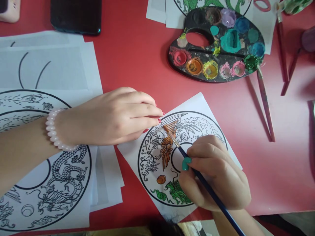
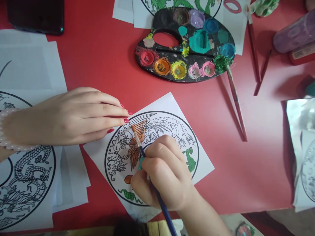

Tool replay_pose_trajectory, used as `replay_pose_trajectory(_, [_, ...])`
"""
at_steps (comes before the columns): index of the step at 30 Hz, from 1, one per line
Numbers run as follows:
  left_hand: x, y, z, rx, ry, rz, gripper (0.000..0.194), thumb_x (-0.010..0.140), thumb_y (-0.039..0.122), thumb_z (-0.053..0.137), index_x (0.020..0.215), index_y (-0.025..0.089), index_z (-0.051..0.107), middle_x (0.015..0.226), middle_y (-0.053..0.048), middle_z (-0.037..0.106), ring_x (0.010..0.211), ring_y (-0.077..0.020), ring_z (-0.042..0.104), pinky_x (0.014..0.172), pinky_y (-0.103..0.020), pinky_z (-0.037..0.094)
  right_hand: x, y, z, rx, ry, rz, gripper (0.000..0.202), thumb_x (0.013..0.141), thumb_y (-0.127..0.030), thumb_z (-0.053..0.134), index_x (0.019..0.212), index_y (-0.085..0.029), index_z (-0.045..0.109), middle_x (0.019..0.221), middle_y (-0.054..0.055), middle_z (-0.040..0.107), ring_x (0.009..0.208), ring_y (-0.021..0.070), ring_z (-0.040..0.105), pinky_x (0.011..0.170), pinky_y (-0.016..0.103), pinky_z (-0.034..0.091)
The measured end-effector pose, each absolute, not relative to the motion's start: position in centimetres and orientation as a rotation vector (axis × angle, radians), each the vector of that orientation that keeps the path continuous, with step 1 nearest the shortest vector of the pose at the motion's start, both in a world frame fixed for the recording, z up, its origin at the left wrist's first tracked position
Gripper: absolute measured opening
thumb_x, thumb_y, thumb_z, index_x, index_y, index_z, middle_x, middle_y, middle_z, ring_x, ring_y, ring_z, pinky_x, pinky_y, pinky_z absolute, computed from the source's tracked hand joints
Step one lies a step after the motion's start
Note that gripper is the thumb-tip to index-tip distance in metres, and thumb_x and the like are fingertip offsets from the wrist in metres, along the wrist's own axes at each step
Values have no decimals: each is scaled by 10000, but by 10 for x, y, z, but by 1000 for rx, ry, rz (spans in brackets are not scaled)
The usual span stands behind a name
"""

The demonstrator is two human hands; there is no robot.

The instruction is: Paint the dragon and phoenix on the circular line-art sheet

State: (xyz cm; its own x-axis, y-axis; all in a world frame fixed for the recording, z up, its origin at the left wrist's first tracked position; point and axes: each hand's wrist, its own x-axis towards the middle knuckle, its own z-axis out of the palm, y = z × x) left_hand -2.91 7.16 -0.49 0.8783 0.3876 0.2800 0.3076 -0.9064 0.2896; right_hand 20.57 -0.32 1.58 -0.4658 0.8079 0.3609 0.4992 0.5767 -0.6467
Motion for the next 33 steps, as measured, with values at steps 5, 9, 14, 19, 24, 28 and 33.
replay_pose_trajectory(5, [-30,71,-5,2807,547,477,246,944,201,430,1109,184,612,1155,-70,643,1090,-233,560,853,-395,462,214,1,14,-1029,-2193,585,274,650,36,548,709,-201,424,647,13,474,600,137,472,488,320,451])
replay_pose_trajectory(9, [-30,71,-5,2754,584,459,266,928,203,448,1129,266,610,1157,-35,646,1100,-220,560,891,-391,466,221,4,13,-1006,-2240,582,287,636,33,553,721,-205,418,657,9,480,596,136,484,501,329,469])
replay_pose_trajectory(14, [-29,71,-5,2647,610,511,250,913,209,472,1079,298,637,1141,-15,654,1084,-222,577,909,-386,473,215,1,15,-1027,-2186,570,283,635,47,548,712,-195,424,647,18,483,605,142,476,489,325,454])
replay_pose_trajectory(19, [-28,72,-4,2558,633,535,225,891,208,513,1038,301,655,1114,-10,663,1068,-221,590,916,-376,480,220,4,12,-1024,-2217,557,277,639,25,561,730,-199,426,660,5,478,601,135,488,493,318,452])
replay_pose_trajectory(24, [-28,72,-4,2569,634,519,231,889,204,516,1050,292,656,1108,-10,665,1079,-221,585,929,-382,479,225,5,11,-989,-2250,557,274,635,19,563,742,-195,431,683,11,493,610,134,495,504,322,458])
replay_pose_trajectory(28, [-29,72,-4,2604,612,514,234,895,202,507,1053,286,657,1119,-17,660,1079,-225,584,928,-386,480,217,2,14,-1030,-2196,575,270,639,33,549,704,-196,423,654,13,484,608,138,483,496,319,449])
replay_pose_trajectory(33, [-29,72,-4,2592,621,498,237,891,205,512,1060,290,655,1115,-15,660,1078,-224,584,932,-388,481,218,4,13,-1029,-2224,565,264,646,13,553,700,-205,415,635,-2,465,584,134,482,485,314,440])
